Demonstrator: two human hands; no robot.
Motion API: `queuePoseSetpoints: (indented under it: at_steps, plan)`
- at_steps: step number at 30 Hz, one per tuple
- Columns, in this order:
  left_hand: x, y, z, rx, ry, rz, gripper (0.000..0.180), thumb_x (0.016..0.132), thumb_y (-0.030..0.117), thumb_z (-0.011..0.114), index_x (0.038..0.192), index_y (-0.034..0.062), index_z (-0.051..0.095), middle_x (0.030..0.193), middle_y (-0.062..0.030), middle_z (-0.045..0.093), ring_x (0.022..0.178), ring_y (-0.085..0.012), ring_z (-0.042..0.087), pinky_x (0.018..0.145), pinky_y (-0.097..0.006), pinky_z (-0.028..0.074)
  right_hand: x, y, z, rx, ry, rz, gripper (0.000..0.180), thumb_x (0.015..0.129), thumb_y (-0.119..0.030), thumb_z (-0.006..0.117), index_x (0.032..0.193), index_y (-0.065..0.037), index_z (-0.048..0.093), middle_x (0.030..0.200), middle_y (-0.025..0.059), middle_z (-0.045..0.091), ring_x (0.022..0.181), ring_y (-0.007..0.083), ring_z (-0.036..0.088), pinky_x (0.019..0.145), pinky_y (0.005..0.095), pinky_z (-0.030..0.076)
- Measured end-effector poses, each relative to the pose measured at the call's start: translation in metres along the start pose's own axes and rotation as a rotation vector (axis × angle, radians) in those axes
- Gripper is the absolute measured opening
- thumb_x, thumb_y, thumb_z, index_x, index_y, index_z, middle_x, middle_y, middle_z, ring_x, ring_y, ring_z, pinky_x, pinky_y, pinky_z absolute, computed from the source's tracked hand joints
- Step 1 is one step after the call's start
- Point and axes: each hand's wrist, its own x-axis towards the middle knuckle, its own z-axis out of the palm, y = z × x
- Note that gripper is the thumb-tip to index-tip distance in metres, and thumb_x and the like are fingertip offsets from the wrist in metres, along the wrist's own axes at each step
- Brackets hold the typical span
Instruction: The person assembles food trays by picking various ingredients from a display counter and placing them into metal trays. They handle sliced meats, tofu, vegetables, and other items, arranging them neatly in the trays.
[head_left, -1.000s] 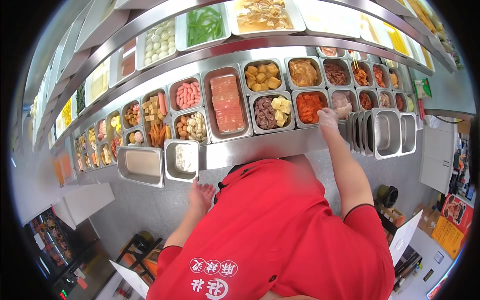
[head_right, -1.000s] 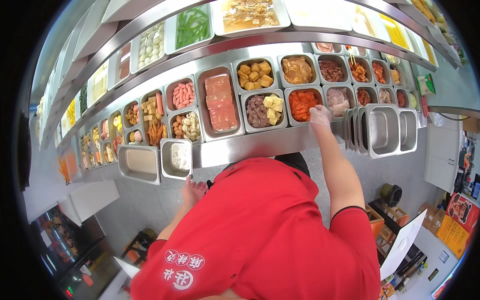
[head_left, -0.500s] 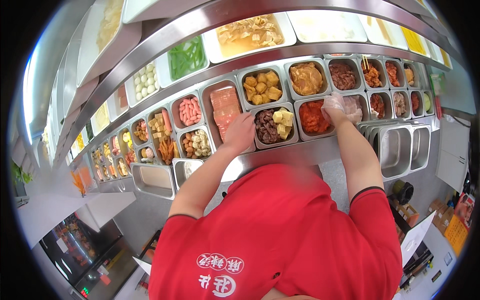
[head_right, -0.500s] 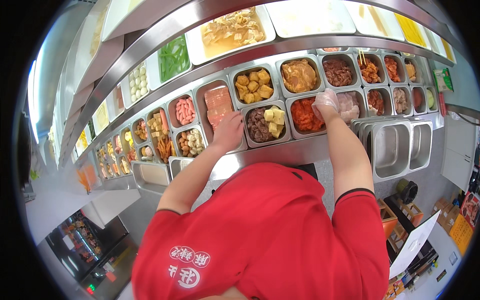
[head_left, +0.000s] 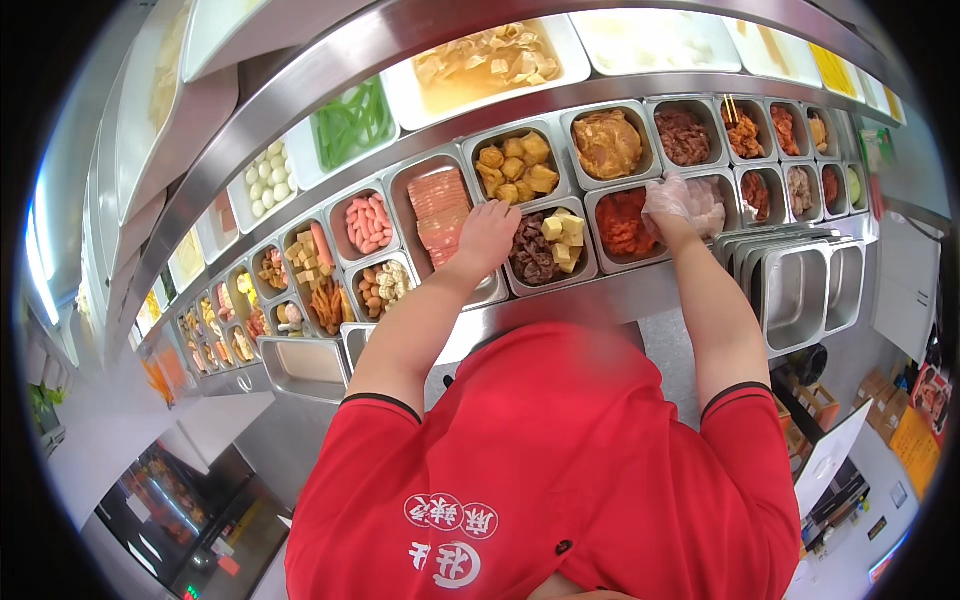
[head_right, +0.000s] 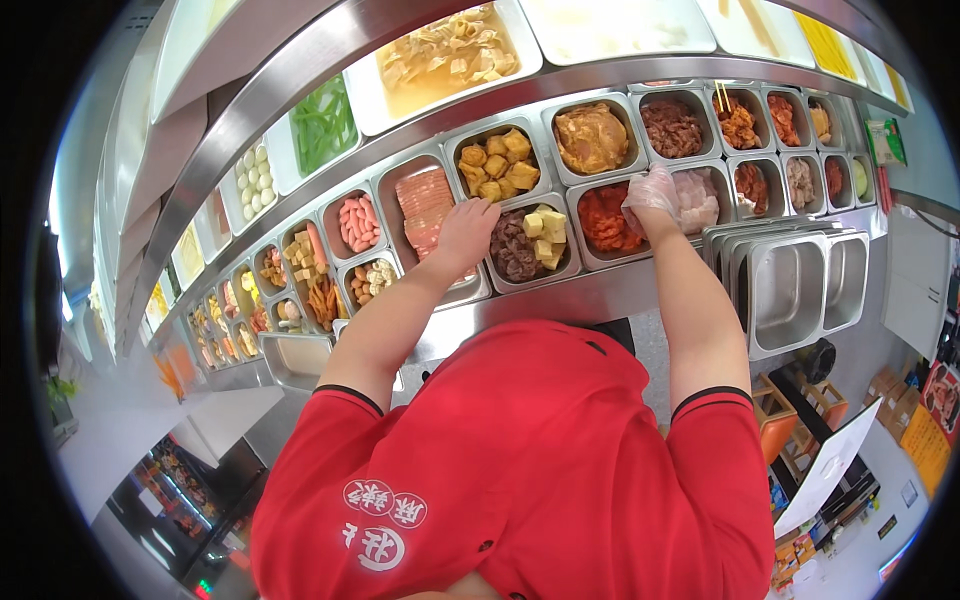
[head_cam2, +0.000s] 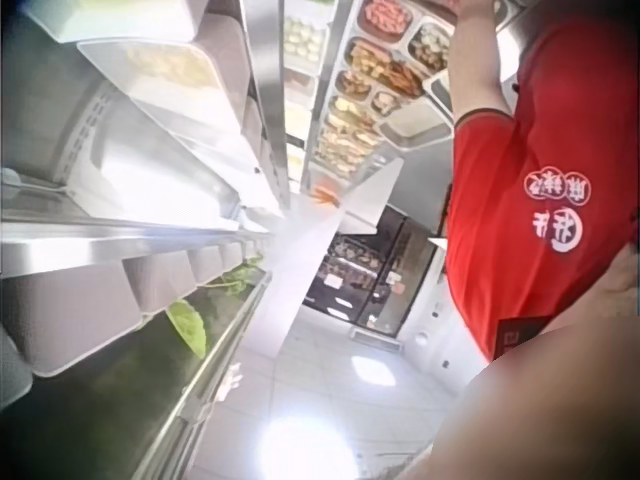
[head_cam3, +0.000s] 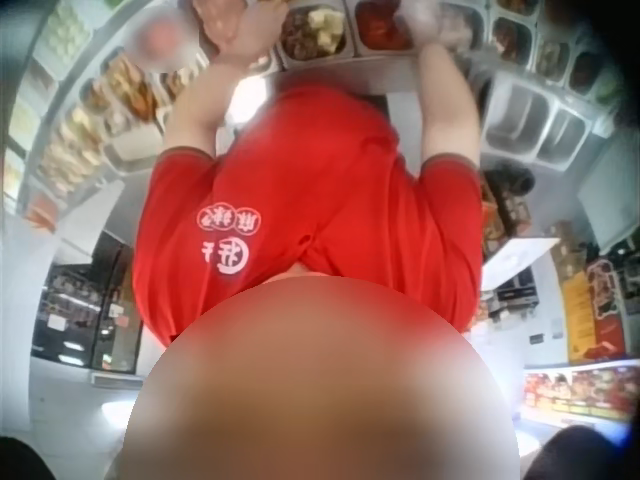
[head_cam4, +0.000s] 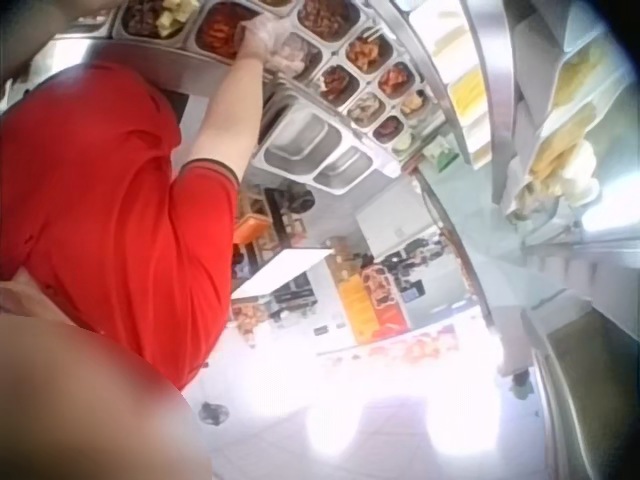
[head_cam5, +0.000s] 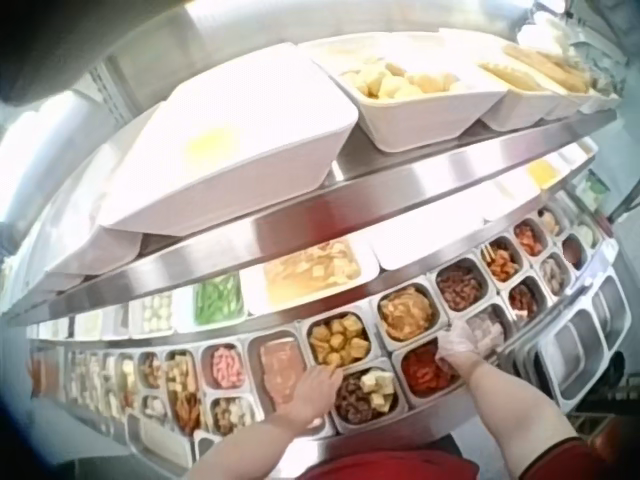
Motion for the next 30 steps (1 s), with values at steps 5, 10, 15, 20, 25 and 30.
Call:
queuePoseSetpoints:
  at_steps: [5,10,15,20,25,30]
  plan:
    - [0.000,-0.008,-0.003,-0.015,-0.015,0.026,0.039,0.090,0.004,0.062,0.129,0.0068,0.064,0.124,-0.0145,0.070,0.124,-0.0338,0.065,0.105,-0.046,0.051,-0.048,-0.032,0.011,-0.171,-0.115,-0.463,0.019,0.102,-0.015,0.056,0.112,-0.004,0.069,0.122,0.0196,0.068,0.120,0.0386,0.065,0.101,0.0475,0.055]
    - [0.021,-0.017,-0.036,-0.182,-0.358,-0.157,0.044,0.096,0.004,0.055,0.139,0.0090,0.061,0.126,-0.0200,0.073,0.120,-0.0393,0.067,0.101,-0.049,0.054,-0.075,-0.083,0.027,-0.680,-0.482,-0.849,0.029,0.097,-0.007,0.061,0.120,-0.006,0.079,0.129,0.0186,0.073,0.124,0.0344,0.070,0.106,0.0446,0.056]
    - [0.029,-0.024,-0.057,-0.328,-0.429,-0.204,0.050,0.100,0.004,0.051,0.149,0.0121,0.057,0.130,-0.0208,0.073,0.123,-0.0405,0.067,0.103,-0.048,0.054,-0.068,-0.096,0.036,-0.755,-0.613,-0.787,0.033,0.098,-0.011,0.062,0.126,-0.010,0.080,0.132,0.0192,0.074,0.126,0.0346,0.070,0.105,0.0447,0.058]
    - [0.033,-0.023,-0.060,-0.310,-0.529,-0.200,0.045,0.100,0.005,0.052,0.144,0.0113,0.062,0.131,-0.0190,0.073,0.125,-0.0386,0.067,0.105,-0.046,0.053,-0.069,-0.099,0.042,-0.303,-0.609,-0.352,0.032,0.098,-0.015,0.064,0.125,-0.004,0.077,0.129,0.0222,0.074,0.125,0.0350,0.070,0.108,0.0439,0.056]
    - [0.031,-0.021,-0.060,-0.345,-0.521,-0.206,0.041,0.100,0.004,0.052,0.139,0.0094,0.065,0.132,-0.0180,0.073,0.126,-0.0374,0.067,0.106,-0.045,0.053,-0.075,-0.100,0.034,-0.430,-0.624,-0.536,0.030,0.105,-0.019,0.058,0.122,-0.002,0.077,0.123,0.0281,0.072,0.120,0.0421,0.070,0.106,0.0488,0.055]
    - [0.030,-0.026,-0.062,-0.393,-0.481,-0.204,0.043,0.100,0.003,0.050,0.140,0.0090,0.065,0.135,-0.0174,0.072,0.127,-0.0372,0.066,0.107,-0.044,0.053,-0.071,-0.097,0.044,-0.720,-0.560,-0.826,0.033,0.095,-0.011,0.061,0.123,-0.012,0.080,0.125,0.0204,0.075,0.120,0.0364,0.072,0.106,0.0449,0.057]
